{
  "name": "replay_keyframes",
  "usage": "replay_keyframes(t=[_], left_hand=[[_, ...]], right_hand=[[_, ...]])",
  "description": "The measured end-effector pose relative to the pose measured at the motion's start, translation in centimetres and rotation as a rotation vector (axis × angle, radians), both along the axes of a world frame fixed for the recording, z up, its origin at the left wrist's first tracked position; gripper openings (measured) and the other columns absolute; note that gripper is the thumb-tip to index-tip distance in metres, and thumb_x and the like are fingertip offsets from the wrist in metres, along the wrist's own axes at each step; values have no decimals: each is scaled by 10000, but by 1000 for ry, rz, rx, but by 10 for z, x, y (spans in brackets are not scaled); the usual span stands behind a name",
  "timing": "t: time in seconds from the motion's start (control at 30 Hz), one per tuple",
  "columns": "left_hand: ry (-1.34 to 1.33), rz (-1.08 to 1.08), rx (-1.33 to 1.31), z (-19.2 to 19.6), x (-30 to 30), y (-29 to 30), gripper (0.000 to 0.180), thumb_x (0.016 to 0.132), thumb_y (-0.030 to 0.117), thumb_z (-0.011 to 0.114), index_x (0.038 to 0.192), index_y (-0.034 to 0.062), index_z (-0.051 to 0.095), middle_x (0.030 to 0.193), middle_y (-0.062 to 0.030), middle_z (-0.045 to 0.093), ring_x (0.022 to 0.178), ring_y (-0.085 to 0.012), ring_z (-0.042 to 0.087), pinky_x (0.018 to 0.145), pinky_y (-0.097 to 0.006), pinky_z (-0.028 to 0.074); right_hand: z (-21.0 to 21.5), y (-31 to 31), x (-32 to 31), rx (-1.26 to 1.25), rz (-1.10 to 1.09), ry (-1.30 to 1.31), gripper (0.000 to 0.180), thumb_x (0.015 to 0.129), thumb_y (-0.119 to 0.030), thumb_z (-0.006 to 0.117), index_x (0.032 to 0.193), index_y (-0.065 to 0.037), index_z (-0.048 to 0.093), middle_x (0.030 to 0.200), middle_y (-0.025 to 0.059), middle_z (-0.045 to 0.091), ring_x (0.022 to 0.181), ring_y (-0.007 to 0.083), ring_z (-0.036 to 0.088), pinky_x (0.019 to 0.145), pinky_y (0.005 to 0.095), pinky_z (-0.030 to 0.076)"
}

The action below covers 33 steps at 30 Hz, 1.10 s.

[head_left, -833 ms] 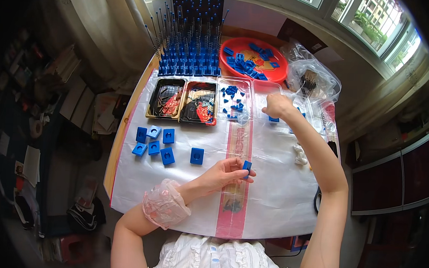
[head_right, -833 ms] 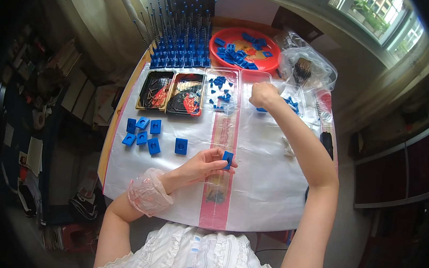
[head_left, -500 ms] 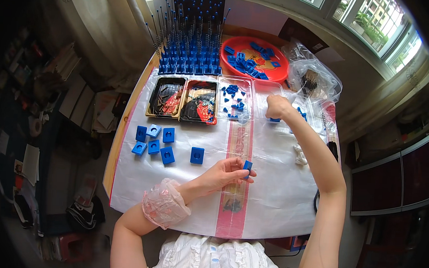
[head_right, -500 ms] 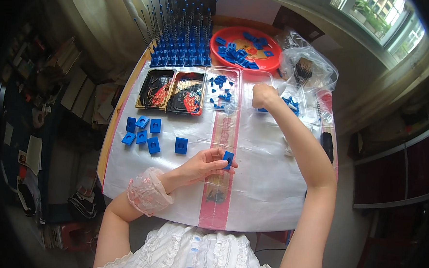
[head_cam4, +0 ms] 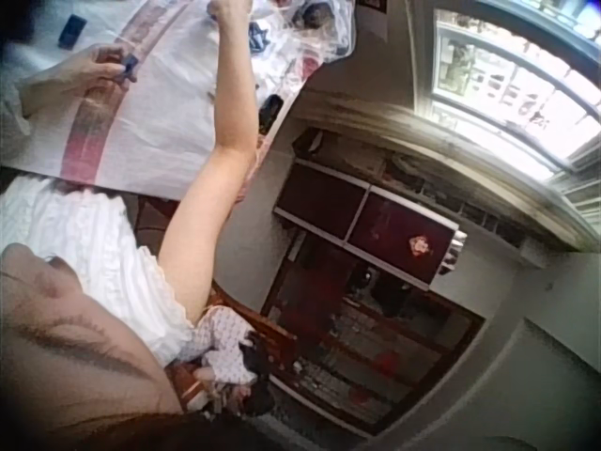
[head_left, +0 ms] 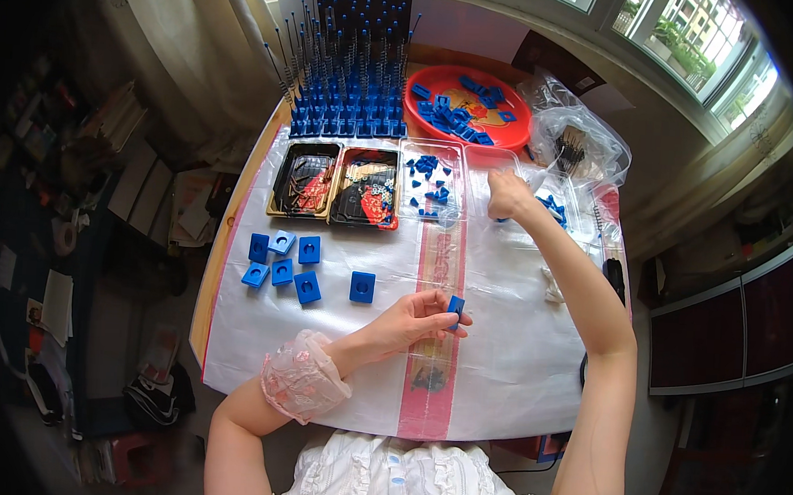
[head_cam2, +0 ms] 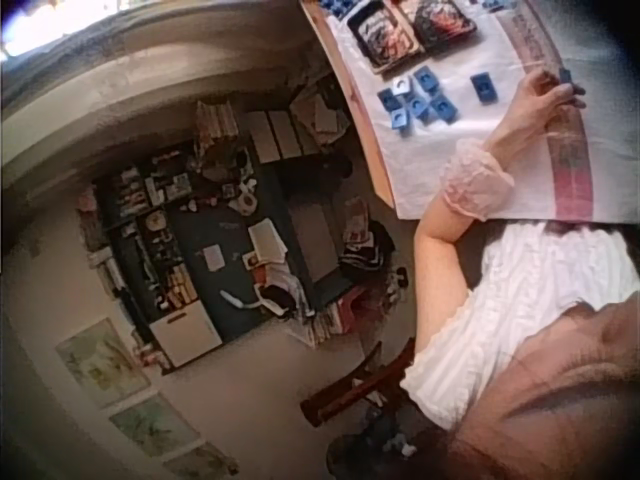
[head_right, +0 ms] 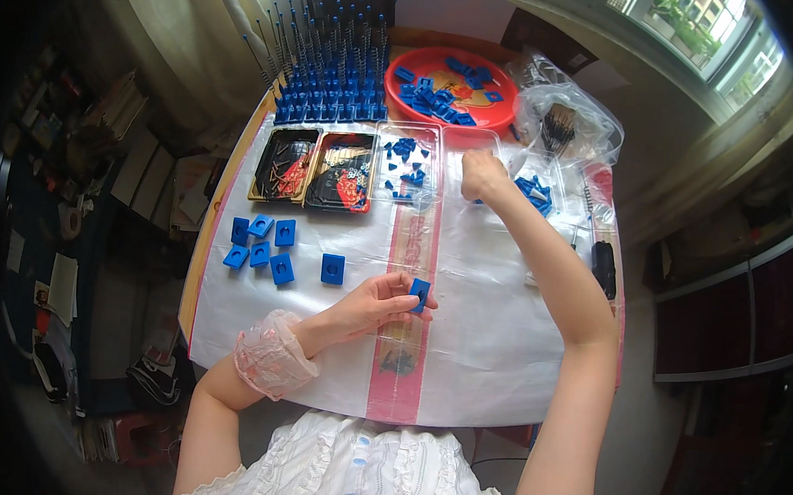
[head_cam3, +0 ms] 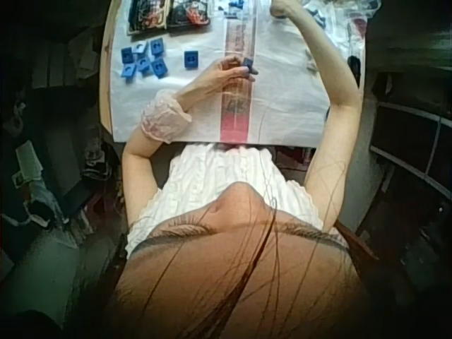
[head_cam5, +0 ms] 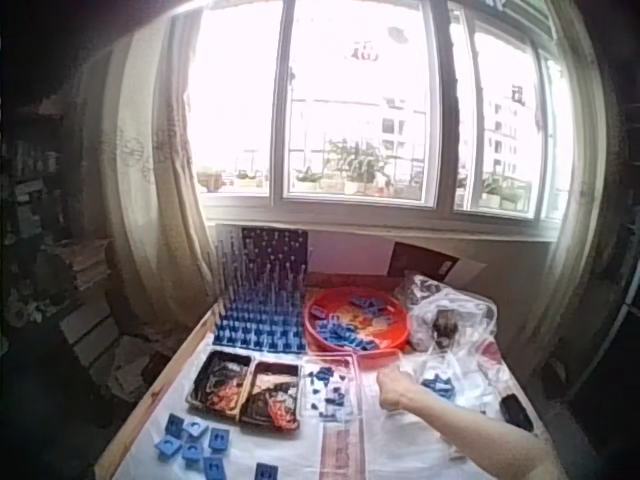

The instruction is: Assembling small blue plastic components into larger parts at a workstation.

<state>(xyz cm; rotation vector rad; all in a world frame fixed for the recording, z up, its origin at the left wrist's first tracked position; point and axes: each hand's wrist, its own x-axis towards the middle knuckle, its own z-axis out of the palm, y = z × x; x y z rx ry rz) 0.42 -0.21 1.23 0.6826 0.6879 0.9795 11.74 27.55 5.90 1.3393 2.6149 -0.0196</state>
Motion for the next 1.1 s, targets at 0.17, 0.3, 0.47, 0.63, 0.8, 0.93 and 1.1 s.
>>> replay_keyframes(t=[0.17, 0.3, 0.47, 0.63, 0.8, 0.93, 1.1], left_hand=[[7, 9, -8, 0, 1, 0, 171, 986, 162, 617, 1129, 84, 565, 1198, -93, 651, 1076, -154, 649, 841, -241, 518], [13, 11, -2, 1, 2, 1, 162, 981, 163, 628, 1112, 90, 568, 1203, -96, 662, 1071, -153, 654, 814, -226, 509], [15, 14, -4, 0, 1, 1, 163, 981, 162, 627, 1112, 88, 566, 1196, -94, 664, 1070, -154, 655, 823, -230, 509], [22, -3, 10, -1, 0, 1, 192, 988, 168, 612, 1147, 76, 555, 1206, -97, 641, 1091, -164, 644, 892, -272, 522], [-2, 2, 8, 2, 2, 1, 166, 978, 173, 634, 1105, 93, 562, 1200, -94, 662, 1078, -153, 652, 836, -236, 507], [19, -15, 17, -2, -1, 0, 214, 986, 181, 616, 1160, 74, 551, 1221, -94, 624, 1105, -171, 637, 933, -299, 524], [24, -24, -5, 0, 0, 1, 213, 987, 178, 614, 1160, 72, 549, 1220, -95, 625, 1104, -170, 637, 931, -301, 525]], right_hand=[[-10, 14, 5, -18, -5, 61, 475, 635, -42, 721, 1089, 58, 627, 1141, 287, 635, 1153, 392, 595, 954, 403, 528], [-18, 32, 4, -19, 35, 68, 542, 598, -90, 768, 1089, 50, 586, 1103, 288, 636, 1120, 402, 599, 942, 414, 527], [-21, 43, -14, -14, 25, 67, 600, 625, -68, 766, 1170, 58, 548, 1120, 289, 634, 1144, 400, 604, 950, 413, 533], [-17, 37, -37, -33, -92, 141, 700, 642, -48, 776, 1257, 67, 462, 1145, 294, 625, 1144, 407, 612, 943, 430, 539], [-19, 51, -36, -28, -48, 172, 724, 658, -73, 780, 1282, 69, 442, 1178, 293, 608, 1141, 411, 612, 929, 435, 542], [-27, 48, -28, 43, 38, 285, 762, 665, -154, 796, 1299, 65, 436, 1189, 285, 604, 1154, 410, 601, 951, 431, 521], [-30, 48, -9, -24, 28, 411, 788, 648, -217, 821, 1289, 54, 451, 1192, 293, 592, 1180, 407, 572, 987, 434, 482]])
